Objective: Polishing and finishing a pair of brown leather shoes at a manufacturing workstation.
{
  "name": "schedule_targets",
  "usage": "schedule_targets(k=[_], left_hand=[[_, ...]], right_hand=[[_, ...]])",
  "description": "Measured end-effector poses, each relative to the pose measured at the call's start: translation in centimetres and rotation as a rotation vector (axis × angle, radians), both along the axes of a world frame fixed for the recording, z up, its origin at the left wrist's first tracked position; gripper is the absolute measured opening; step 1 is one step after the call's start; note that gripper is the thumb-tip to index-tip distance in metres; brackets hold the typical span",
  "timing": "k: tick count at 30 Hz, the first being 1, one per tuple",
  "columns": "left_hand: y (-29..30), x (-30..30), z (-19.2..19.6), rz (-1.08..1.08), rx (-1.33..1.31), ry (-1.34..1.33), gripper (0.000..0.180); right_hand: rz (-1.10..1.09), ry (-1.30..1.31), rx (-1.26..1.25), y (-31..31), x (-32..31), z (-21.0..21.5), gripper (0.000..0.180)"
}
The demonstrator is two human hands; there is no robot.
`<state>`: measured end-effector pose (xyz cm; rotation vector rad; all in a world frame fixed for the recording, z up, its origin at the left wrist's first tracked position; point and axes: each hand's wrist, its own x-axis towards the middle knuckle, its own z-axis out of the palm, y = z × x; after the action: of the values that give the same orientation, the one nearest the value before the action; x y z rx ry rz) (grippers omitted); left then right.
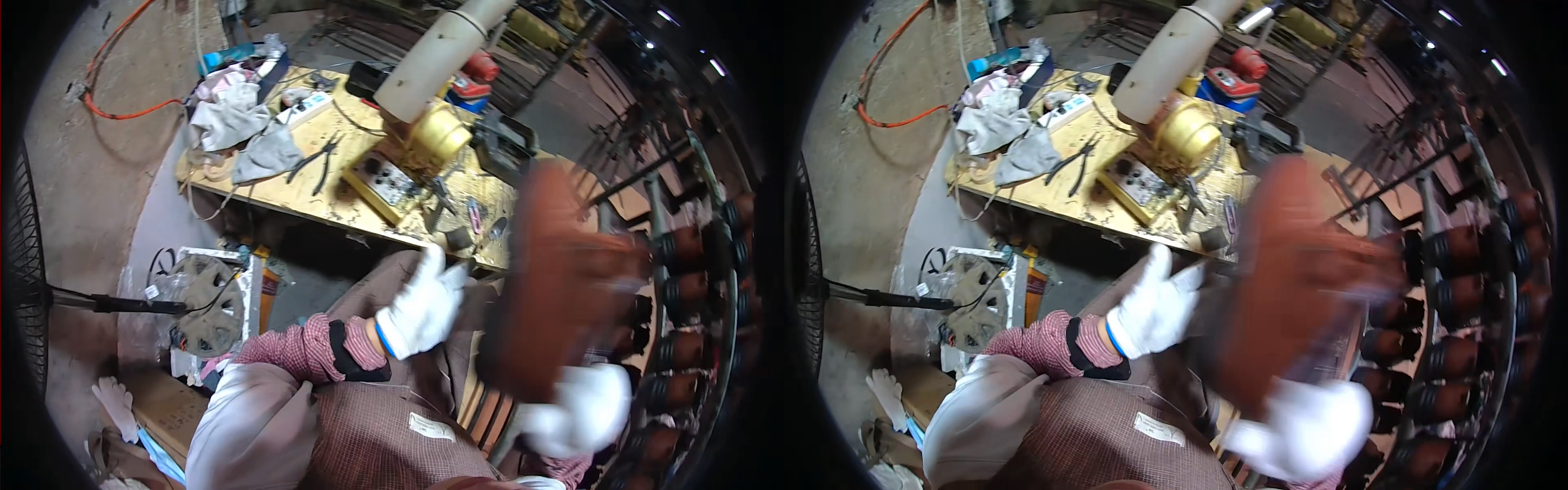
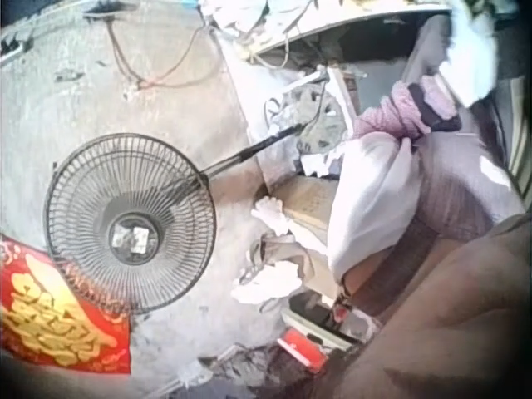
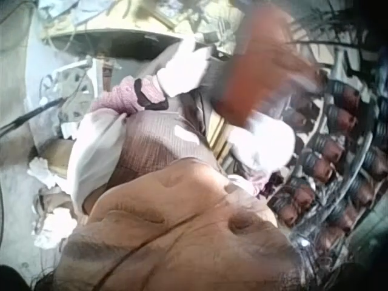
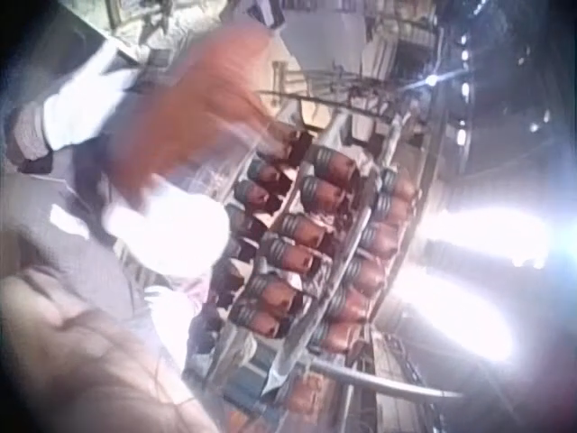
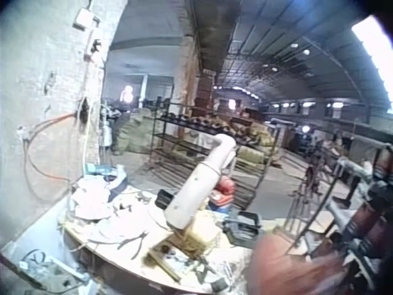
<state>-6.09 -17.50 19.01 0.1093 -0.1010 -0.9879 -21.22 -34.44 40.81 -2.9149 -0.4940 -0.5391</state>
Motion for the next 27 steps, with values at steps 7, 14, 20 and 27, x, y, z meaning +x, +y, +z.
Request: schedule_targets(k=[7,14,20,27], left_hand=[[9.8,5.9,-7.0,0.461,-0.11,-0.105,0.094],[10.8,12.2,-7.4,0.555,0.126,0.008,0.083],[11.5,12.6,-6.9,0.583,0.161,0.021,0.073],[14.1,9.7,-10.4,0.584,-0.048,0.157,0.063]], right_hand=[[0.357,0.171,0.277,0.6,8.7,-7.4,0.054],[-0.051,0.342,0.405,-1.7,6.0,-11.5,0.042],[-0.201,0.299,0.382,-2.5,3.5,-15.7,0.037],[-0.149,0.272,0.412,-3.0,4.1,-18.3,0.038]])
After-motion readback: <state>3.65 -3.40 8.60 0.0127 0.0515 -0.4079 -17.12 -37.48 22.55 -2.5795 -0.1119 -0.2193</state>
